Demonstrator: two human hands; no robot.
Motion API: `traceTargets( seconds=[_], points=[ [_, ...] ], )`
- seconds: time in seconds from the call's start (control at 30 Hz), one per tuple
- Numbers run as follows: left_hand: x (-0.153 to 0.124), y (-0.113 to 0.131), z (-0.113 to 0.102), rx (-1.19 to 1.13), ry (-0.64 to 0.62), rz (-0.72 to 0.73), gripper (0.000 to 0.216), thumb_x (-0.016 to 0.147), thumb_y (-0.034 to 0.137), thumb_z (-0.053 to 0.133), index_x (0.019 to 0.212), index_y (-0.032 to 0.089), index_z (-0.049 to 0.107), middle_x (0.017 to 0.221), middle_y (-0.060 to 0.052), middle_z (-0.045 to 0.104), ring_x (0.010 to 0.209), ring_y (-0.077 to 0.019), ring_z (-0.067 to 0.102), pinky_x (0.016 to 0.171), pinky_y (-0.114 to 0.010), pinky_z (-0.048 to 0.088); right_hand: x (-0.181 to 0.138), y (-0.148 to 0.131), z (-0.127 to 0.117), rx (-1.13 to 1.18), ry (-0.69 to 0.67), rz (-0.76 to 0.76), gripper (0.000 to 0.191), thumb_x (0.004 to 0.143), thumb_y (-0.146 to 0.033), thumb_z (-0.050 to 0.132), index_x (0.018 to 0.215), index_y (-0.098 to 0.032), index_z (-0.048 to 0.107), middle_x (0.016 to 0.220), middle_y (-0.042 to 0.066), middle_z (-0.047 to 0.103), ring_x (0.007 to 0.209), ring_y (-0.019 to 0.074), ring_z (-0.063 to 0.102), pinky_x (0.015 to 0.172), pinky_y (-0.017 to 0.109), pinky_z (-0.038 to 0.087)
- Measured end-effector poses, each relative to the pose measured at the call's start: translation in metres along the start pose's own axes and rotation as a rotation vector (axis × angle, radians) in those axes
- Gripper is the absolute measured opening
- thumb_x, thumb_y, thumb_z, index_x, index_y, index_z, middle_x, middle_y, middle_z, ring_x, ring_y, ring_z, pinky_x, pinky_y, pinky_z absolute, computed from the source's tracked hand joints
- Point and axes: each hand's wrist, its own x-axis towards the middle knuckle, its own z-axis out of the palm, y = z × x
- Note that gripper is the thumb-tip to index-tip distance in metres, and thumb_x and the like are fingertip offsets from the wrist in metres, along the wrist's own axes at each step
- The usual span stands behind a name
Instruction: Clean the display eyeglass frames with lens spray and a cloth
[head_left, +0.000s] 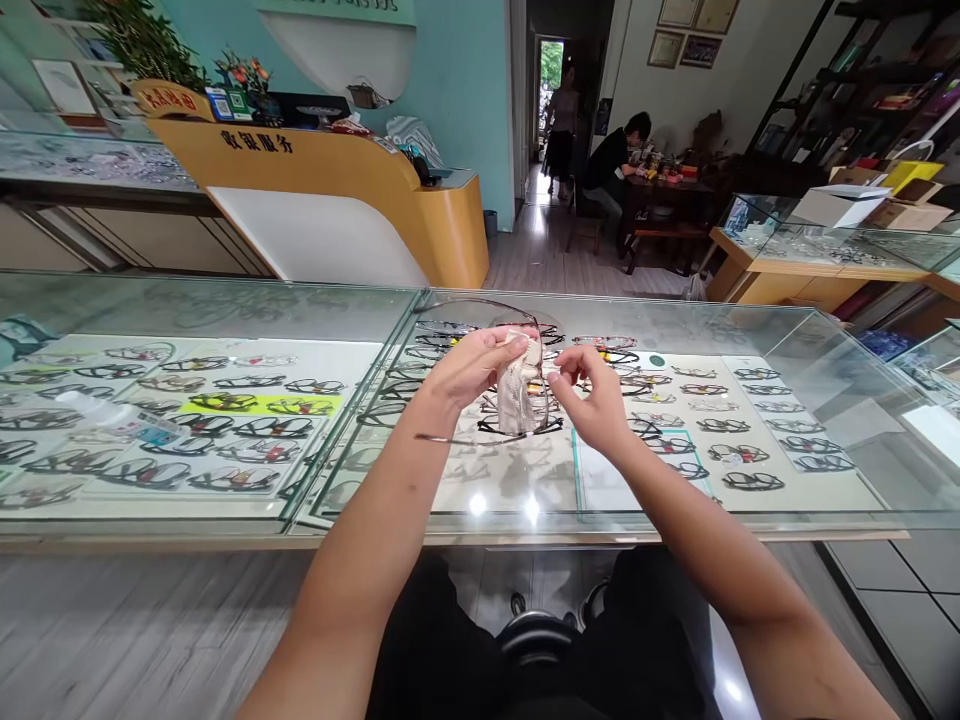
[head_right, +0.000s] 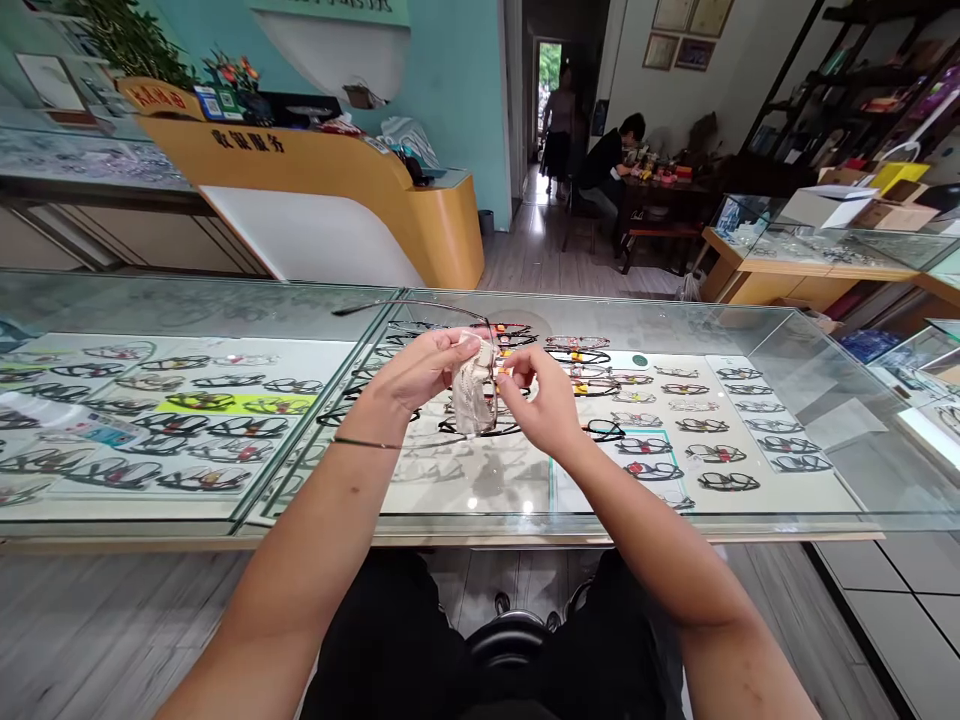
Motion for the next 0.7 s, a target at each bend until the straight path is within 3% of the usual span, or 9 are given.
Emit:
traceTargets(
  seconds=[0.1,0.2,0.33,0.53,0.7],
  points=[
    [-0.002,0.000,0.007,0.014,0.082,0.067,0.076,0.065,0.058,0.107,0.124,0.015,0.084,0.096,-0.011,0.083,0.070,-0.0153,0.069,0.061,-0.025,0.053,0.005,0.000,0.003,0.266,-0.047,0.298,0.027,0.092,-0.051,0.078,0.090,-0.025,0.073,0.085,0.001,0.069,0.080,0.0190,0.057,0.078,0.036,0.044],
    [-0.002,-0.002,0.014,0.004,0.102,0.109,0.074,0.061,0.057,0.108,0.118,0.016,0.084,0.094,-0.009,0.082,0.071,-0.0158,0.070,0.065,-0.026,0.055,0.010,0.002,0.002,0.411,-0.099,0.438,0.039,0.081,-0.062,0.087,0.085,-0.024,0.077,0.083,0.001,0.070,0.082,0.0188,0.056,0.081,0.036,0.045],
    [0.000,-0.009,0.019,0.039,0.124,0.190,0.074,0.064,0.060,0.106,0.120,0.017,0.084,0.097,-0.009,0.084,0.079,-0.0175,0.073,0.072,-0.026,0.056,0.012,0.003,0.003,0.511,-0.112,0.528,0.045,0.073,-0.066,0.091,0.082,-0.024,0.078,0.079,-0.001,0.068,0.082,0.0177,0.056,0.083,0.035,0.046],
    [0.001,-0.012,0.021,0.138,0.169,0.291,0.065,0.072,0.058,0.101,0.120,0.018,0.085,0.120,-0.014,0.085,0.102,-0.0244,0.078,0.081,-0.029,0.058,0.011,0.004,0.005,0.483,-0.020,0.552,0.046,0.068,-0.064,0.094,0.081,-0.024,0.075,0.082,-0.001,0.070,0.083,0.0179,0.057,0.082,0.034,0.047],
    [0.000,-0.010,0.022,0.093,0.150,0.226,0.074,0.069,0.063,0.102,0.123,0.016,0.083,0.110,-0.014,0.085,0.094,-0.0244,0.079,0.079,-0.031,0.060,0.011,0.001,0.004,0.527,-0.054,0.574,0.043,0.068,-0.062,0.094,0.083,-0.024,0.081,0.086,0.001,0.073,0.087,0.0190,0.060,0.083,0.034,0.047]
  ],
)
